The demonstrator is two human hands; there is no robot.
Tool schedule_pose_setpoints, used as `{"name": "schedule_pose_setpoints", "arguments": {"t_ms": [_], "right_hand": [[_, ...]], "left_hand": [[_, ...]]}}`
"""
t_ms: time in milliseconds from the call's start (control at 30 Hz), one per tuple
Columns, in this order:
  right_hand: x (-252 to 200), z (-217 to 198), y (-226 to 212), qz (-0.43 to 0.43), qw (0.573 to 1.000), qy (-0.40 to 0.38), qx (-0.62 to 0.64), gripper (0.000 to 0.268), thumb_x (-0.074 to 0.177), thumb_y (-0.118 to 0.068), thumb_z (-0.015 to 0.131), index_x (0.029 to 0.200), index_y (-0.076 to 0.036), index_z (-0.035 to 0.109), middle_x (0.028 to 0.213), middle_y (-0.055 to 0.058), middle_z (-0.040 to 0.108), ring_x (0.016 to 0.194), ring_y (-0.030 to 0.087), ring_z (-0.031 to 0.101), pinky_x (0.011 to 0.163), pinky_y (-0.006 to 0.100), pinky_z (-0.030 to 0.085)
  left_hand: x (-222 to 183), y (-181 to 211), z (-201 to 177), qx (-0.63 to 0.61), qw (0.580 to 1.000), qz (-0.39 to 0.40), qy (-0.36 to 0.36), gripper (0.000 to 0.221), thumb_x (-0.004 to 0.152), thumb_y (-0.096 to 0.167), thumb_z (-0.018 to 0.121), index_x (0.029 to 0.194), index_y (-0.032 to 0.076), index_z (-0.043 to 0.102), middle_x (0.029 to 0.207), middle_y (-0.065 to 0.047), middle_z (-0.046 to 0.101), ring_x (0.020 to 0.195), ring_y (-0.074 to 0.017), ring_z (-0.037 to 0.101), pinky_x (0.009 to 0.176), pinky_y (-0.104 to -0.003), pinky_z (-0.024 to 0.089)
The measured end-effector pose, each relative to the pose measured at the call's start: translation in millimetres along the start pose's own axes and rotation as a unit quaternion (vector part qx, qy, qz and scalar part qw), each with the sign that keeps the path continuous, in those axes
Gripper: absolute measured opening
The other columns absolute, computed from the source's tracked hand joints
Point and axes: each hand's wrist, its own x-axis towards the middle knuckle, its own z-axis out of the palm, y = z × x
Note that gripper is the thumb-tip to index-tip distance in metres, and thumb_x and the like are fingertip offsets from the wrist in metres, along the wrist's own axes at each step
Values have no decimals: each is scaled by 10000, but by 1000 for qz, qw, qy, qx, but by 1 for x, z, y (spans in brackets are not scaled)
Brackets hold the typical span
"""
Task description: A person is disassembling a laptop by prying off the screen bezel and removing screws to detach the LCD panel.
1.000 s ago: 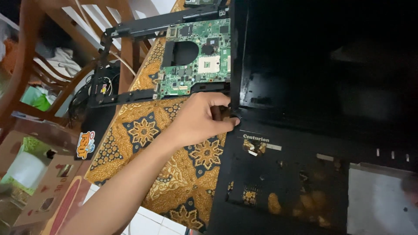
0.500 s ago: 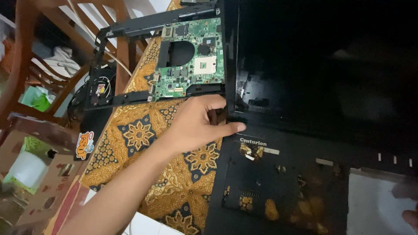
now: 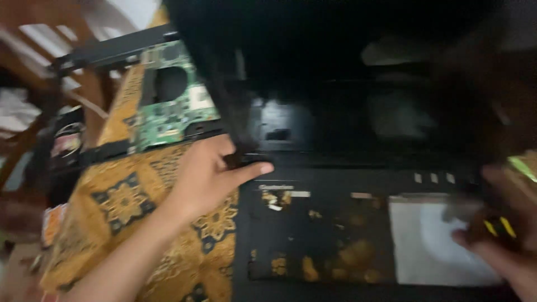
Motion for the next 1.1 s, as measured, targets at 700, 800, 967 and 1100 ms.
{"name": "schedule_pose_setpoints", "arguments": {"t_ms": [700,800,967,1100], "right_hand": [[-30,15,-127,147,983,4,-112,687,790,29,693,1424,-233,686,1065,122,649,901,283,587,815,413,430],[-14,-3,-102,71,986,48,-143,544,807,3,681,1336,-126,677,1392,97,685,1246,274,623,1066,430,423],[-9,-16,-117,156,964,75,-200,301,971,-242,658,1201,-92,781,1235,83,739,1186,266,645,1032,407,404],[-17,-35,-103,84,971,132,179,324,1166,-344,425,1042,-63,527,619,31,274,449,151,200,411,335,132]], "left_hand": [[4,4,-3,1,992,-113,-63,277,940,273,815,867,130,590,552,-40,417,372,-166,395,427,-315,262],[4,0,-5,-9,989,-132,-62,448,940,220,843,729,114,462,535,-48,386,406,-164,393,456,-335,285],[10,-15,-6,20,993,-83,-82,603,908,217,842,554,125,363,447,-45,297,375,-165,281,491,-366,289],[9,-32,-1,26,996,-70,-39,499,819,195,872,448,61,566,383,-50,369,330,-161,338,428,-355,275]]}}
